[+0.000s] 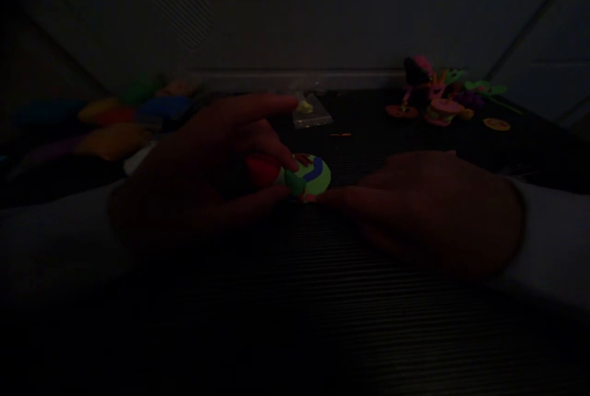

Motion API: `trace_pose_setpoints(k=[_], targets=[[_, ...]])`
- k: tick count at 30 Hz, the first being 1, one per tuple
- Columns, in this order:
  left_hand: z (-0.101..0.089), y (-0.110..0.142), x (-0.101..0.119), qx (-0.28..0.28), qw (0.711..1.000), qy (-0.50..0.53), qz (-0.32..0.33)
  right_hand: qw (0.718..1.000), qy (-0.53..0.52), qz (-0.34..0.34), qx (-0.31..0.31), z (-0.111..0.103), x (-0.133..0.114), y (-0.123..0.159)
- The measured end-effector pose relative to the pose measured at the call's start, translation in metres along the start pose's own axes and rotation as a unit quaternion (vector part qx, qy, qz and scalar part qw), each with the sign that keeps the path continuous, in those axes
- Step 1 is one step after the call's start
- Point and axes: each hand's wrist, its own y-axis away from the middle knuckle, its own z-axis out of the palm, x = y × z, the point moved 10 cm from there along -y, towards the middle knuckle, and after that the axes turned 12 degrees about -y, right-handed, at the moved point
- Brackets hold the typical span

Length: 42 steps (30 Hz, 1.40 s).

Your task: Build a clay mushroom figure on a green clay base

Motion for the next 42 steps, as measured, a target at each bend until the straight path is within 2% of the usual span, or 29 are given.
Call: trace_pose_setpoints(k=[21, 28, 42], targets=[[0.0006, -0.0013, 0.0005, 0.007, 0.999, 0.028, 0.015, 1.0, 0.007, -0.002, 0.01, 0.001, -0.0052, -0.0047], [0.0012, -0.0006, -0.0011, 0.002, 1.0, 0.027, 0.0, 1.0, 0.002, -0.005, -0.013, 0.0029, -0.0068, -0.0076], [0.0016, -0.0007, 0.0004, 0.003, 0.999, 0.033, 0.001, 1.0, -0.003, -0.001, 0.01, -0.0003, -0.006, -0.0055]])
